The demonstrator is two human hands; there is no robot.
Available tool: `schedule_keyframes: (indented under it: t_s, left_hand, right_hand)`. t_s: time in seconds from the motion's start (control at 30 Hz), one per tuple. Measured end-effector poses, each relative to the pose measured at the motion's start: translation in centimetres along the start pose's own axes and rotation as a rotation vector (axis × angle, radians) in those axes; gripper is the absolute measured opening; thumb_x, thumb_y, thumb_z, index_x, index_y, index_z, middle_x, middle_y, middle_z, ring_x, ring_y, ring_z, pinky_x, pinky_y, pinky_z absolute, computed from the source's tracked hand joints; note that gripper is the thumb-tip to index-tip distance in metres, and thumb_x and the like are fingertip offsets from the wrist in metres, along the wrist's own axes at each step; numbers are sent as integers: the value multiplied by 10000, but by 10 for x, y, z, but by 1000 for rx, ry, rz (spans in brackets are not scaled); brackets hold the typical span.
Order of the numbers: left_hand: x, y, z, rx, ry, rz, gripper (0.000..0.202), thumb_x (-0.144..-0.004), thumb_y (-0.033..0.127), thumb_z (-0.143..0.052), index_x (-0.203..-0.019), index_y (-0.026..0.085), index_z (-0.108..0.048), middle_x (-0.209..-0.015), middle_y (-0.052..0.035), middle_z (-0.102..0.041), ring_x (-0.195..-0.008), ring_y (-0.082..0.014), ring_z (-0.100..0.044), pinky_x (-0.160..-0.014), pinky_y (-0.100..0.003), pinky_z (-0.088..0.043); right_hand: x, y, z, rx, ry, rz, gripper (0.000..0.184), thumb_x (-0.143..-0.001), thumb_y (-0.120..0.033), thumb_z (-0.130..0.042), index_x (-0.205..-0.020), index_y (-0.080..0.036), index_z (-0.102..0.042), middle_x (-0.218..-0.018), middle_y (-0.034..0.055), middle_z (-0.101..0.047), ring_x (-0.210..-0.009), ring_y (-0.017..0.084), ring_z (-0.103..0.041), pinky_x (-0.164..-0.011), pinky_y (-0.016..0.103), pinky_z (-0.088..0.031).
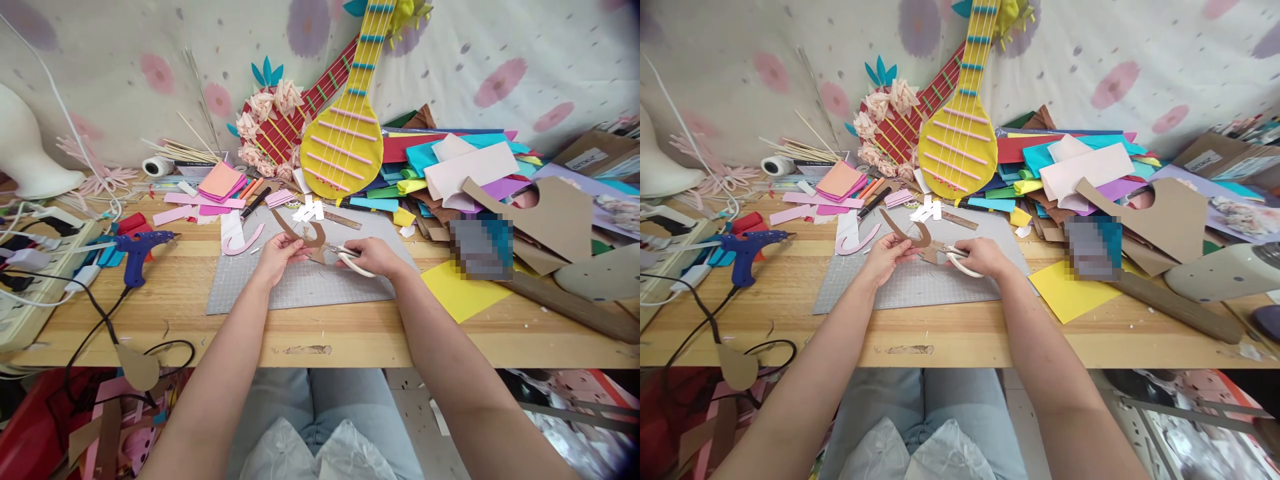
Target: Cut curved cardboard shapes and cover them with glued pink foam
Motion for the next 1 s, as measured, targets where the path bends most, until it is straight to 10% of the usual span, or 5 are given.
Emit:
schedule_keyframes:
  t_s: [1.0]
  left_hand:
    - [1,-4,-3,23,-28,81,109,-731,140,-662,-765,118,-561,-730,-46,-690,-718,-157,-688,-632,-227,-537]
  right_hand:
    - [-3,-4,-2,-8,-51,-9,445,-682,-651,-523,-686,-214,-609,-613,-13,-575,-580,119,-432,-553,240,-262]
Point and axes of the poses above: each hand's wrist, its own x-axis away from the middle knuckle, its own z-axis out of the back of the hand, y = z × x, the point moved 2 cm from there along -x, towards the middle knuckle
